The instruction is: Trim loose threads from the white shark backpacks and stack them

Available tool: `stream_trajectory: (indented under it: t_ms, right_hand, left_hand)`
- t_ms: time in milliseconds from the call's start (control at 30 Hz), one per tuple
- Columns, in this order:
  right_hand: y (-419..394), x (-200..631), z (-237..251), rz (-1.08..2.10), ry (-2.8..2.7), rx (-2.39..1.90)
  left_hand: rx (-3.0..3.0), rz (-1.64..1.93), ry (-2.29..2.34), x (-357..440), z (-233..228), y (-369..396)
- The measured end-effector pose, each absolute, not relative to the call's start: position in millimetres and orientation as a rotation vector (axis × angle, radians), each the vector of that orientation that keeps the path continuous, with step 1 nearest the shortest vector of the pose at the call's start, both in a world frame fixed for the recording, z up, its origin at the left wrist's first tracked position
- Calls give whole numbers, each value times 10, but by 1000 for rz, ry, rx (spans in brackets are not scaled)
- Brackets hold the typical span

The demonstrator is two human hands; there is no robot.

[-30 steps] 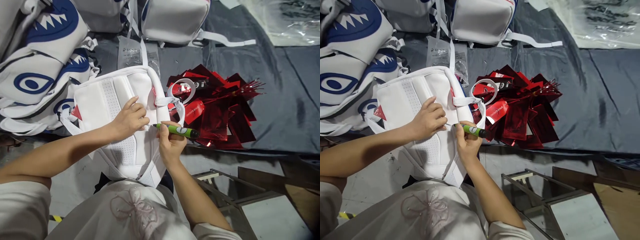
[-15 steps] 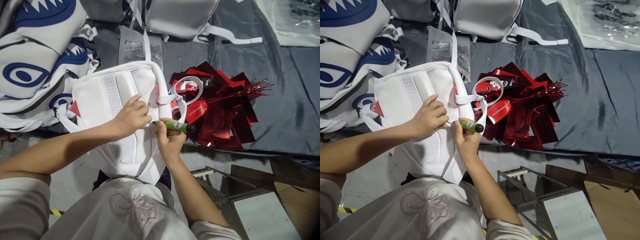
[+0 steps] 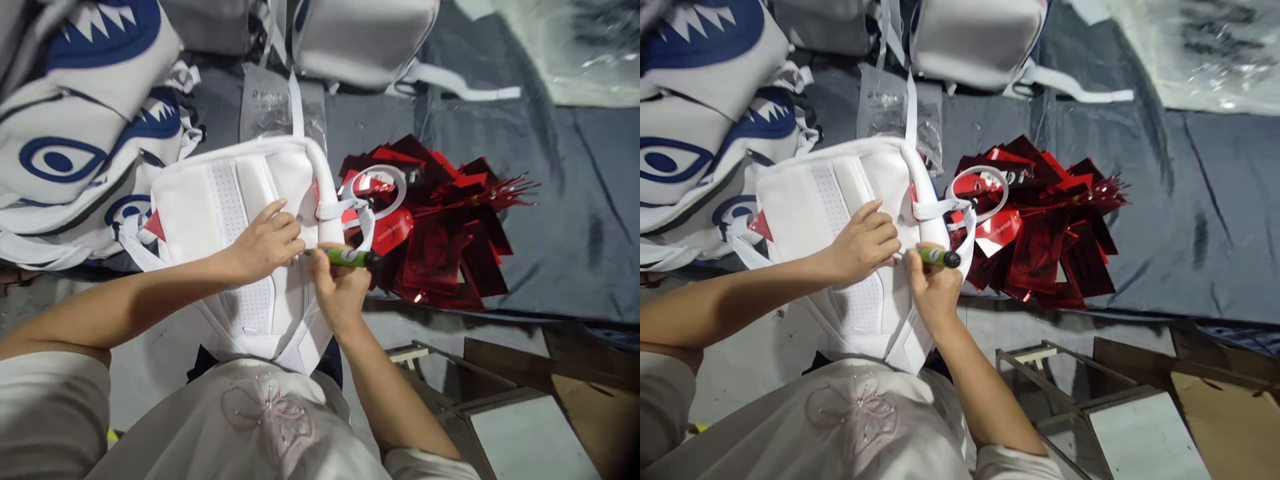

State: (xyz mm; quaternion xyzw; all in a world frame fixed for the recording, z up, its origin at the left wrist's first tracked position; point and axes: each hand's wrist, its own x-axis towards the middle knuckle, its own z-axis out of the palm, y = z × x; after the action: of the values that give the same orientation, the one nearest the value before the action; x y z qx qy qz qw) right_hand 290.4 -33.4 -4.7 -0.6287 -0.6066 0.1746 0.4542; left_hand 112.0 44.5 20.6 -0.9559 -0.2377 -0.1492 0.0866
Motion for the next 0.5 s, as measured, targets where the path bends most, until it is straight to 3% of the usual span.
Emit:
stream_trajectory:
  t_ms: [100,300,500]
  right_hand:
    - [-300,2921,-46,392,-1564,-1538]
    - [-339,3026,-45,456,-1558,-1463]
    - [-565,2975,412,251,-1629,-1063]
  left_hand:
    - [-2888,-409,-564,1148,303,574]
    - [-3044,164,-646,1225,675,912]
    - [-2935,-103,-880,1103,1295,245]
